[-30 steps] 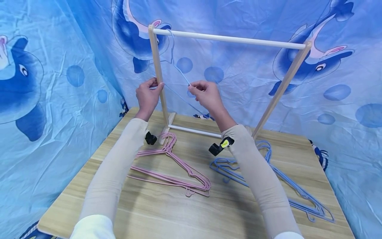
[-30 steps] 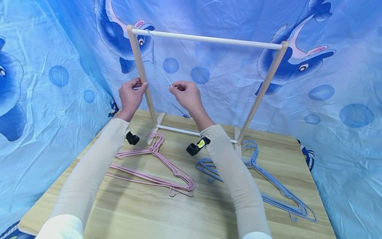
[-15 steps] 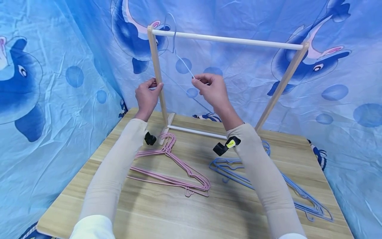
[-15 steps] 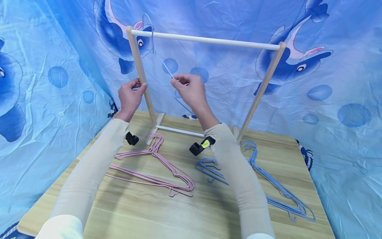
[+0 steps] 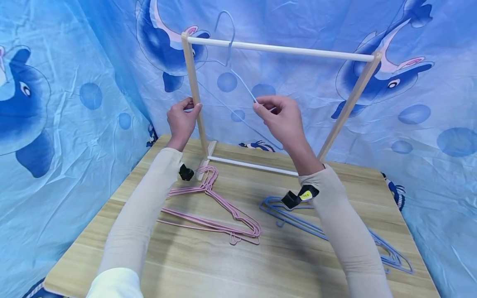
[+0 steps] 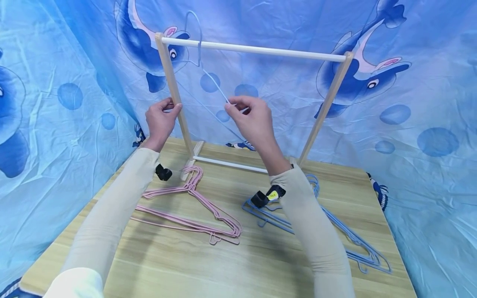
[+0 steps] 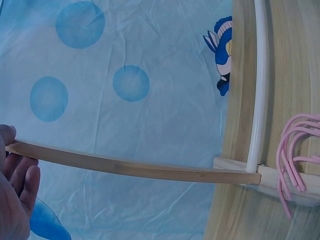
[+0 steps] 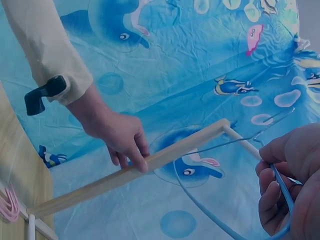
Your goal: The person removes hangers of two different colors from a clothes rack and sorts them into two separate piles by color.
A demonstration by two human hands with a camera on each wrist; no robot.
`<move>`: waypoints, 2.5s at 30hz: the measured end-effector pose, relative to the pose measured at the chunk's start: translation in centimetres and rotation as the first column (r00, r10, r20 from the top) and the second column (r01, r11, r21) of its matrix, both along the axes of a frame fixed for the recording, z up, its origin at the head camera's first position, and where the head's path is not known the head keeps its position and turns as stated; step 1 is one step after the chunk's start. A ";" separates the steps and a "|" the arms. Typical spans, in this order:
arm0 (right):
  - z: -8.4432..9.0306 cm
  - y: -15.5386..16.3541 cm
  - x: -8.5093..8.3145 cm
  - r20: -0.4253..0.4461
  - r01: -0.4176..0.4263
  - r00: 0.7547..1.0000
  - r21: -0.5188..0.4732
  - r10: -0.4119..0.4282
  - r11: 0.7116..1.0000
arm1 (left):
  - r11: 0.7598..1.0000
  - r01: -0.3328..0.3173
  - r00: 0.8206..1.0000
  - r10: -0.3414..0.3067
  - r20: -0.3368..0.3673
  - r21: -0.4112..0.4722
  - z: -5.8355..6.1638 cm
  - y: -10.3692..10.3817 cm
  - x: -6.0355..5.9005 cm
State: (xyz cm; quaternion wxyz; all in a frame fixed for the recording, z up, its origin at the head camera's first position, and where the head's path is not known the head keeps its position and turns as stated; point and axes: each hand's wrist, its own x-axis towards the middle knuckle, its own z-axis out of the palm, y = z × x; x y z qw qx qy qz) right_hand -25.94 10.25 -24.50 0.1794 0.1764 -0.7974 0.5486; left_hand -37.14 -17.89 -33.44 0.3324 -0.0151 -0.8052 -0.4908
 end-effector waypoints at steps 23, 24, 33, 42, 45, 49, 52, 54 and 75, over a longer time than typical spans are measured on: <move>-5.1 8.4 2.1 -0.112 0.134 0.985 0.039 -0.129 0.990 | 1.000 -0.006 1.000 0.006 0.015 -0.021 -0.1 -0.1 -0.1; -5.3 8.7 2.2 -0.118 0.140 0.984 0.038 -0.134 0.989 | 1.000 -0.005 1.000 0.005 0.017 -0.019 -0.1 -0.1 -0.1; -7.6 12.1 3.0 -0.179 0.177 0.971 0.108 -0.157 0.978 | 1.000 -0.001 1.000 0.001 0.017 -0.019 -0.2 -0.1 -0.1; -10.1 15.5 4.4 -0.237 0.167 0.964 0.177 -0.122 0.970 | 1.000 0.002 1.000 -0.002 0.016 -0.011 0.0 -0.2 0.0; -11.1 16.9 4.9 -0.267 0.178 0.956 0.203 -0.121 0.963 | 1.000 0.004 1.000 -0.004 0.022 -0.011 0.0 -0.2 0.0; -12.3 18.8 5.7 -0.268 0.197 0.954 0.226 -0.133 0.954 | 1.000 0.007 1.000 -0.007 0.019 -0.009 -0.1 -0.1 0.0; -13.1 20.2 6.3 -0.278 0.225 0.949 0.258 -0.151 0.940 | 1.000 0.008 1.000 -0.008 0.018 -0.008 -0.1 -0.1 -0.1; -13.6 21.1 6.8 -0.293 0.246 0.942 0.281 -0.161 0.928 | 1.000 0.007 1.000 -0.007 0.018 -0.009 -0.1 -0.1 -0.1; -19.1 27.4 11.8 -0.060 0.223 0.975 0.284 -0.215 0.932 | 1.000 0.001 1.000 -0.001 0.026 -0.015 -0.1 -0.1 -0.3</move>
